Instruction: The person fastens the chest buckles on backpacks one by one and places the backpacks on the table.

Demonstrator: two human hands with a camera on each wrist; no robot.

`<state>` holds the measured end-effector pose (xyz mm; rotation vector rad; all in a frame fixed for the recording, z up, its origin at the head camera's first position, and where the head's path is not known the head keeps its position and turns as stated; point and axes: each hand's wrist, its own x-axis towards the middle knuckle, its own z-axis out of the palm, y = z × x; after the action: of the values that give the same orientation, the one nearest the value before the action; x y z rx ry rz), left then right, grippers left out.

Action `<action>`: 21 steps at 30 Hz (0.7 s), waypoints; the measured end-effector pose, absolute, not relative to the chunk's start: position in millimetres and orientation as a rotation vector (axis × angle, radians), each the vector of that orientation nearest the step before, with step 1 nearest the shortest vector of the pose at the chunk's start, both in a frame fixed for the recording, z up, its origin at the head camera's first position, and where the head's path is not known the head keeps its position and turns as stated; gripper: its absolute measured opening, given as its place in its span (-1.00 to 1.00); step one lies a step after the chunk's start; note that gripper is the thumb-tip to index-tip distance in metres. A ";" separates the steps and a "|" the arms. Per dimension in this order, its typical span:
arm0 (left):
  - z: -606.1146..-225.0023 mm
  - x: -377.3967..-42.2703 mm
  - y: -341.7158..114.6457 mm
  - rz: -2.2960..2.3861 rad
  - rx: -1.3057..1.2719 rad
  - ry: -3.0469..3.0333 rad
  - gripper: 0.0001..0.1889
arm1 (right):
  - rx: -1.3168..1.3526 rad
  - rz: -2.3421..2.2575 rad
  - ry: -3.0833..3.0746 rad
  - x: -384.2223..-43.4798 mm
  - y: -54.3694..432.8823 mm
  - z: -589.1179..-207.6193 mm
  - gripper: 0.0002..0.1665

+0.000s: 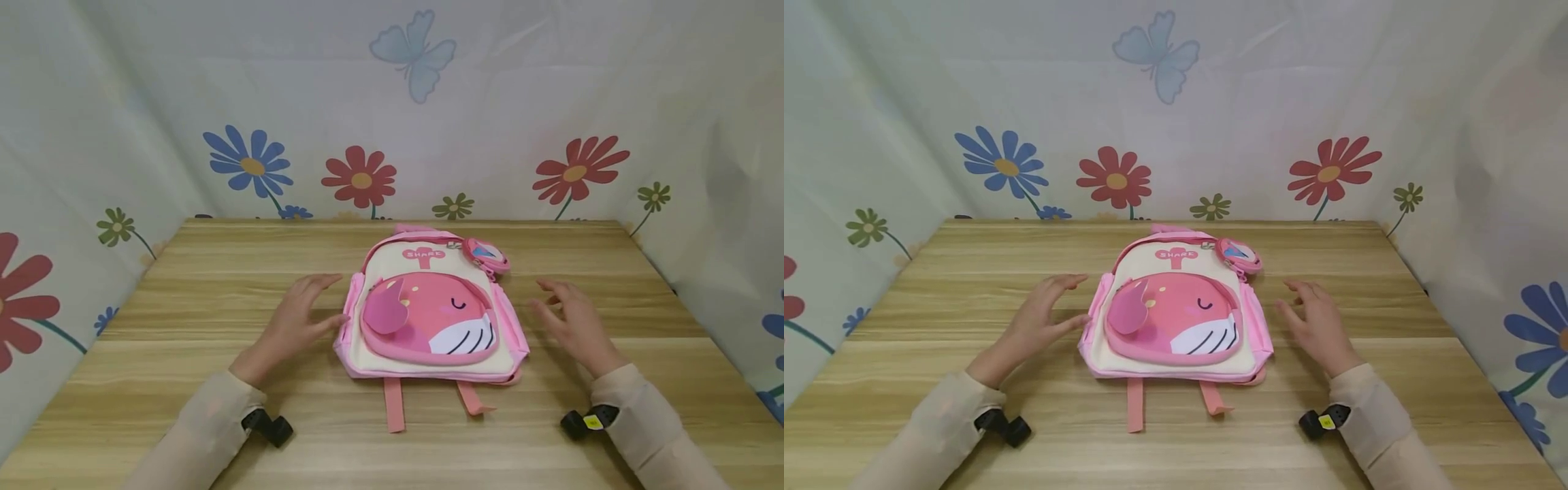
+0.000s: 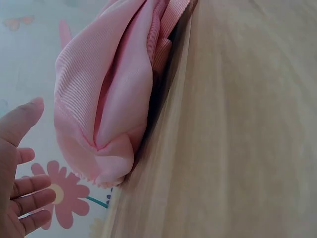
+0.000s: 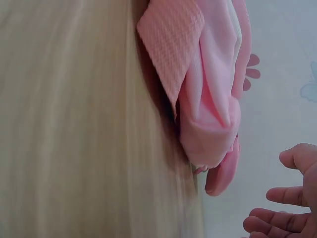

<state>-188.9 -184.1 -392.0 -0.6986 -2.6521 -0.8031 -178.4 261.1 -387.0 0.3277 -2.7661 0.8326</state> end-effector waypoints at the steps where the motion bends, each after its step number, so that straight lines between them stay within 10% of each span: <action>1: -391.6 -188.3 -183.0 -0.817 -0.698 -2.660 -0.28 | 0.339 0.846 -2.748 -177.8 258.8 -385.9 -0.48; 21: -401.5 -187.9 -179.2 -1.111 -0.645 -2.802 -0.40 | 0.425 0.986 -2.909 -163.4 222.7 -385.4 -0.41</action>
<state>-187.9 -179.2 -401.5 -0.6451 -2.8017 -1.1110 -163.4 222.7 -385.4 0.4246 -2.9090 0.9856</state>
